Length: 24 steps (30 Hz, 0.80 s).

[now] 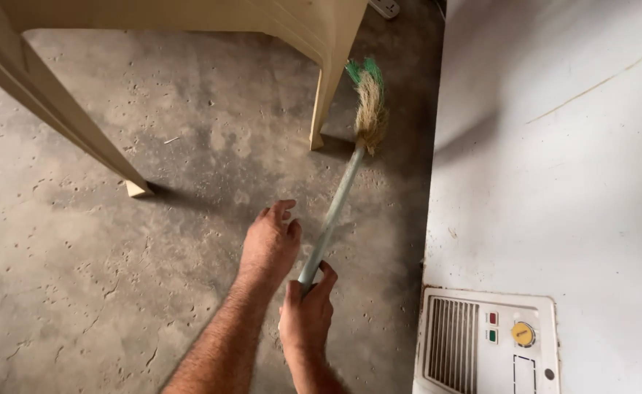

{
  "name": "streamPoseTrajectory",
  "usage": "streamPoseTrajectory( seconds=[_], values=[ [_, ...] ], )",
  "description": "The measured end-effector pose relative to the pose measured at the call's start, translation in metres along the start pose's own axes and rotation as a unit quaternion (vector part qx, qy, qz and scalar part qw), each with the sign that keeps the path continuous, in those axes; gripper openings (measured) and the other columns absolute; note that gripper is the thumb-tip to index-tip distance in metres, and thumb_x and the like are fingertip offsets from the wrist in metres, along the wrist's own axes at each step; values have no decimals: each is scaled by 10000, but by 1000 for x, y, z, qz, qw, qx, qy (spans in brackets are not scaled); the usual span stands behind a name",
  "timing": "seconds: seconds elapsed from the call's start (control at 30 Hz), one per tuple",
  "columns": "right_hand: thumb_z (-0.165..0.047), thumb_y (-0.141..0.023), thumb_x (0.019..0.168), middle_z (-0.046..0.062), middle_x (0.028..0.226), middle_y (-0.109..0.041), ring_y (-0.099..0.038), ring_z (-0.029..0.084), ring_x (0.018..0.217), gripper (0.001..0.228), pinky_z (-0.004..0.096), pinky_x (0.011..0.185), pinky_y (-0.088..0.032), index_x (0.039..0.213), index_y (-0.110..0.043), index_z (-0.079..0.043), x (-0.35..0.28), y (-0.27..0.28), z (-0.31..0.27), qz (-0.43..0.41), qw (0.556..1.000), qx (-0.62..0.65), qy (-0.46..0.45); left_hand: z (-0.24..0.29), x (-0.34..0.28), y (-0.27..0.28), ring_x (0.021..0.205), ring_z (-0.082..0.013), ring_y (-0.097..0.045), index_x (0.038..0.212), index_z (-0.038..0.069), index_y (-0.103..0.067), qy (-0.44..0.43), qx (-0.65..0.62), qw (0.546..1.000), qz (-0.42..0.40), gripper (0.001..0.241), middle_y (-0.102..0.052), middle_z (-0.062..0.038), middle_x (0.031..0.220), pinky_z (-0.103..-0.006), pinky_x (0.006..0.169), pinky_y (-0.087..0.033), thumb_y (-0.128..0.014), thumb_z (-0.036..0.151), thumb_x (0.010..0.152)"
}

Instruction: Cleaning a bottle with a cloth and then sweeping the floor of a grocery store with a hand broom.

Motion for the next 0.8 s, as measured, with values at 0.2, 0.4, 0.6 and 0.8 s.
streamPoseTrajectory(
  seconds=[0.2,0.4,0.6,0.8],
  values=[
    [-216,-543,934,183,1153,-661,-765,241,823,600,385,716,-698,1453,-259,-114,49,-1,24,35,996,-61,54,-17,19,16,1170,-215,-681,1415,185,-551,-19,70,997,-5,413,-629,-93,1364,-374,1038,-548,-579,218,1005],
    [-191,-571,933,203,1198,-683,-758,256,888,690,397,751,-704,1507,-192,-136,81,10,14,-31,995,-68,60,-15,18,27,1155,-228,-693,1438,189,-531,-20,95,995,-32,436,-594,-89,1405,-383,1016,-579,-566,262,1010],
    [-169,-678,933,217,1277,-647,-760,309,958,860,392,736,-685,1565,-95,-150,111,32,0,-120,985,-121,19,-19,37,30,1218,-237,-649,1473,194,-488,-26,102,994,-37,466,-598,-86,1403,-406,1024,-565,-548,295,1022],
    [-138,-692,939,202,1326,-588,-753,248,997,968,394,742,-661,1613,0,-196,129,55,11,-158,969,-190,10,-35,51,19,1246,-242,-639,1490,189,-471,1,71,997,-38,477,-622,-72,1399,-416,1023,-568,-534,303,1032]
  ],
)
Point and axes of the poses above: each hand's wrist, its own x-axis towards the middle knuckle, its own y-axis out of the back of the hand, z = x × y, the point moved 4 cm from there along x, towards the middle knuckle
